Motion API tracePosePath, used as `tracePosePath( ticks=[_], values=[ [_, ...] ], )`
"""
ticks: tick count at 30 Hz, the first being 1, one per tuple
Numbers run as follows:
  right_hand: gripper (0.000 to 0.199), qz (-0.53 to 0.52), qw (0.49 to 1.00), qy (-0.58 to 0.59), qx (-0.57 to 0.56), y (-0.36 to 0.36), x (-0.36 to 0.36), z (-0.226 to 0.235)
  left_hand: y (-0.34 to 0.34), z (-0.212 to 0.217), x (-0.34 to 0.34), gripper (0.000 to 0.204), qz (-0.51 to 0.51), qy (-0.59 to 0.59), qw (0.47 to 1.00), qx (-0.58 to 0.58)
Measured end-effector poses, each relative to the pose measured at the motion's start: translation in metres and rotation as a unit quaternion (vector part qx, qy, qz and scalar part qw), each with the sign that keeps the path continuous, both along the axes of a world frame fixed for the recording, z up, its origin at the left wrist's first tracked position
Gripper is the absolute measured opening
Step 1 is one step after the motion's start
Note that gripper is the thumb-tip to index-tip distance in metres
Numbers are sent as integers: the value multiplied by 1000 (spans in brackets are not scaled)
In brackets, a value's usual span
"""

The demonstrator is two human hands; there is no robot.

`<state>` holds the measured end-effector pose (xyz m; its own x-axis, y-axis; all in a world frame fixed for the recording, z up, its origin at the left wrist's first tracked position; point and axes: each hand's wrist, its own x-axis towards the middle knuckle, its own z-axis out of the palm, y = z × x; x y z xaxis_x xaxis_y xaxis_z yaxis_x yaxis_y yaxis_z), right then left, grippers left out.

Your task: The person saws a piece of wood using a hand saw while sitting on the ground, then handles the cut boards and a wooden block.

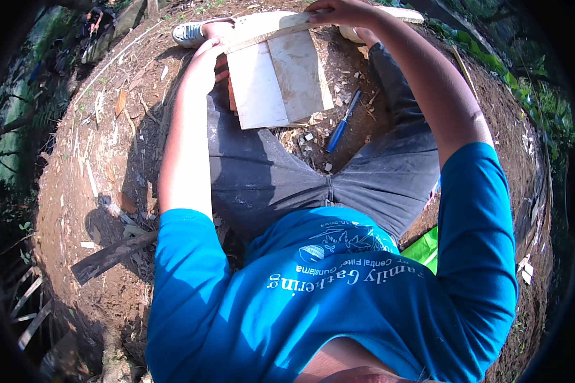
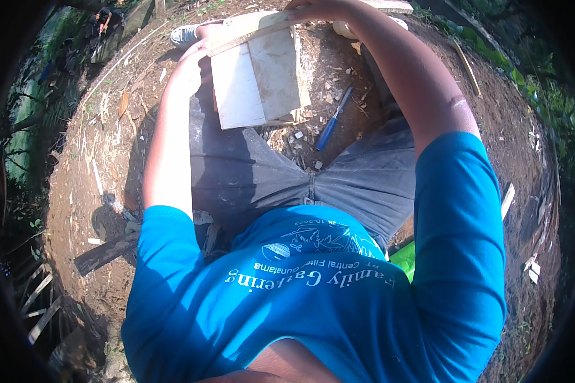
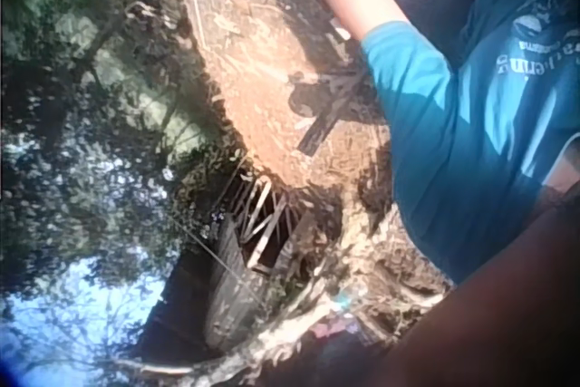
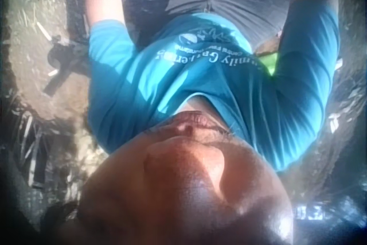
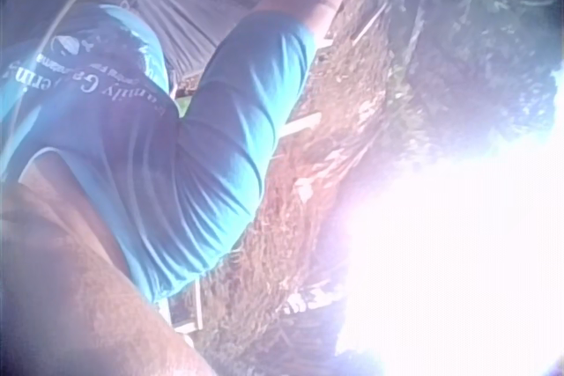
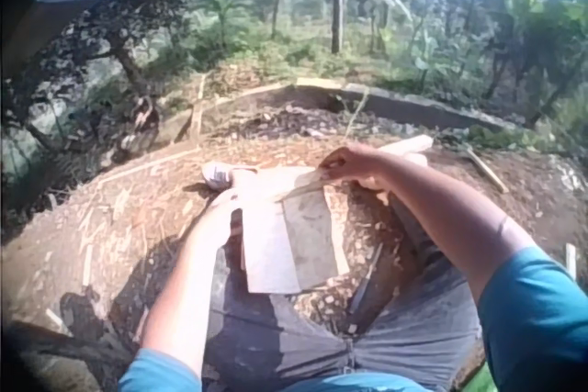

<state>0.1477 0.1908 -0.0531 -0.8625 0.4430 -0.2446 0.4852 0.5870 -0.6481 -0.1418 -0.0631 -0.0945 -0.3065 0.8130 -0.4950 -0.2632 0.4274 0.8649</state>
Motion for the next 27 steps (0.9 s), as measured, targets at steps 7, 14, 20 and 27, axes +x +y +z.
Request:
tracePosePath(
  ticks=[7,14,20,27],
  values=[
    [56,34,999,3,7,6,-6,-3,24,26,-51,62,-185,79,971,-128],
    [58,59,997,34,28,23,11,-25,69,44,-53,75,-337,208,901,-177],
    [42,-119,924,58,360,-94,-21,1,64,53,-59,67,-349,227,889,-191],
    [16,-405,849,330,84,-163,8,-10,69,56,-46,68,-353,317,869,-143]
  ],
)
